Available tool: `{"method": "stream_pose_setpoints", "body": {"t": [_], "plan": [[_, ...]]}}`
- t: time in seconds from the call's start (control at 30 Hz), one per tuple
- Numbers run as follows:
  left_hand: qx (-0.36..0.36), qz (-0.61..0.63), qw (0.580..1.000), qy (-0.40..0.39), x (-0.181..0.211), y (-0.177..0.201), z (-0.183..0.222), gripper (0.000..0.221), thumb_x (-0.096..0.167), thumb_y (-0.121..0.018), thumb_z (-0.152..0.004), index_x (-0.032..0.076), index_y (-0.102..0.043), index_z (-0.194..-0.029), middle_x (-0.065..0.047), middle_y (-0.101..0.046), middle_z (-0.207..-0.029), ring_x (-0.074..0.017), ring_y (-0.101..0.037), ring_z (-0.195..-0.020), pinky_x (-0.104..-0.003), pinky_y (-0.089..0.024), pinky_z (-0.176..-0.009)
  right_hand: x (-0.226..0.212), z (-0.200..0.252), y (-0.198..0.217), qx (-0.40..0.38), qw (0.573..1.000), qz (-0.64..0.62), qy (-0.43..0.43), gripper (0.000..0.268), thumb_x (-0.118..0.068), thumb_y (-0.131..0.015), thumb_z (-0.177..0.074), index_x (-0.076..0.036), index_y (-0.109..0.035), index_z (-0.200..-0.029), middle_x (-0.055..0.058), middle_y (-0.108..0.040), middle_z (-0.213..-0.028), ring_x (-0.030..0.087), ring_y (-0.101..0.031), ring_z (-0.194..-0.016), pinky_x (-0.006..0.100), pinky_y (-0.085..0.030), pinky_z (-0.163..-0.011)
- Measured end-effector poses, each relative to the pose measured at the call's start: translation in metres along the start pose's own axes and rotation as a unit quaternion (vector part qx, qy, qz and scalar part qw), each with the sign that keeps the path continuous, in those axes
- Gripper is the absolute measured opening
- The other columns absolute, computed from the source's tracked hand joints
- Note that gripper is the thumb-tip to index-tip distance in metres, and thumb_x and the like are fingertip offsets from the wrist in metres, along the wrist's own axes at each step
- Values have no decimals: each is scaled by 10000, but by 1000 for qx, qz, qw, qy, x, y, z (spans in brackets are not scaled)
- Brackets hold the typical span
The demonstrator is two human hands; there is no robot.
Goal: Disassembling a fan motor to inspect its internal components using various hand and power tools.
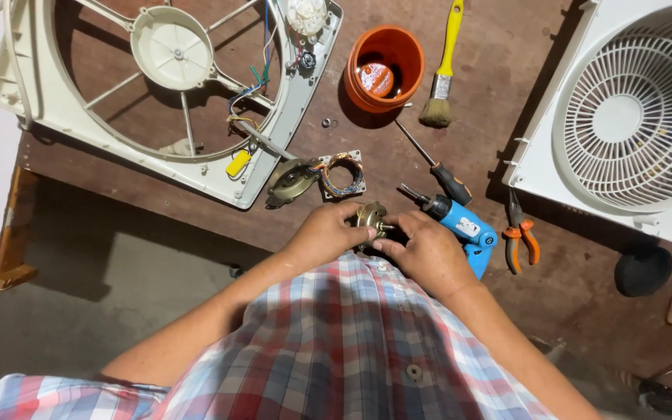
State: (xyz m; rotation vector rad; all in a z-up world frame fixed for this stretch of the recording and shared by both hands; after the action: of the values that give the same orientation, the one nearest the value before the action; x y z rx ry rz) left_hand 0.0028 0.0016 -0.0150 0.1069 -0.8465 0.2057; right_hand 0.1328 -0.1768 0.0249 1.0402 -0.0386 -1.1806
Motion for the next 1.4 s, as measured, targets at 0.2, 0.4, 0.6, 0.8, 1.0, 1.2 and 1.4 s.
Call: {"method": "stream_pose_setpoints", "body": {"t": [0.2, 0.4, 0.6, 0.8, 1.0, 1.2, 1.4], "plan": [[-34, 75, 997, 5, -31, -14, 7, 815, 118, -874, -872, -31, -694, -1652, -179, -814, -1495, -245, -820, -1203, -428, -654, -1102, 32, -7, -23, 39, 999, 28, 22, 304, -484, -838, -1069, -308, -896, -1312, -9, -881, -1310, 322, -834, -1245, 476, -691, -1032], [-1, -124, 986, -110, 7, -8, 10, 698, 89, -792, -944, 24, -694, -1632, -178, -801, -1321, -350, -856, -1121, -451, -709, -973, 32, -11, -13, 26, 998, -6, 64, 301, -427, -838, -1082, -227, -867, -1305, 73, -879, -1272, 399, -825, -1222, 542, -692, -1023], [25, -166, 976, -140, -17, -14, -6, 632, 230, -929, -927, 55, -747, -1506, -176, -798, -1375, -422, -818, -1225, -492, -684, -1031, 45, -13, -11, 2, 996, -31, 83, 307, -400, -815, -1084, -213, -820, -1328, 120, -862, -1247, 425, -823, -1219, 560, -679, -1040], [36, 44, 995, -78, 5, -8, 29, 687, 219, -966, -910, 37, -742, -1533, -48, -708, -1057, -178, -719, -989, -320, -668, -852, 25, 16, 24, -21, 965, -244, 94, 691, -323, -952, -953, -249, -729, -1603, 151, -790, -1495, 408, -773, -1391, 536, -684, -1079], [6, 73, 996, -56, 48, -7, 74, 576, 226, -1015, -906, 37, -797, -1405, -18, -717, -1003, -126, -708, -950, -258, -631, -831, -17, 43, 58, -23, 945, -280, 167, 1089, -333, -1152, -702, -167, -675, -1666, 201, -774, -1503, 450, -780, -1367, 522, -743, -1025], [31, -23, 999, -31, 90, -6, 112, 699, 272, -1030, -849, 155, -780, -1491, -142, -792, -1092, -164, -742, -866, -372, -694, -821, -12, 57, 58, 0, 937, -312, 156, 999, -268, -1173, -654, -126, -779, -1561, 188, -840, -1408, 388, -853, -1248, 464, -766, -947], [11, -56, 996, -64, 58, -7, 99, 549, 292, -896, -945, 126, -753, -1448, -240, -825, -1081, -343, -827, -941, -495, -682, -839, -16, 58, 51, 16, 935, -317, 159, 973, -252, -1179, -651, -85, -794, -1529, 218, -843, -1366, 392, -867, -1192, 459, -770, -915]]}}
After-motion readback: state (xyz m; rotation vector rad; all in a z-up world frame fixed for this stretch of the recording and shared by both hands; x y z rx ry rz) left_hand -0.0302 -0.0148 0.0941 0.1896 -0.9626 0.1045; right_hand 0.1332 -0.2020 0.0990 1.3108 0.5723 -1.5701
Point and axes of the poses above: each hand's wrist, its own z-axis away from the middle knuckle, its own y-axis out of the back of the hand, x = y × z, the point moved 2 cm from there along -z, towards the middle knuckle
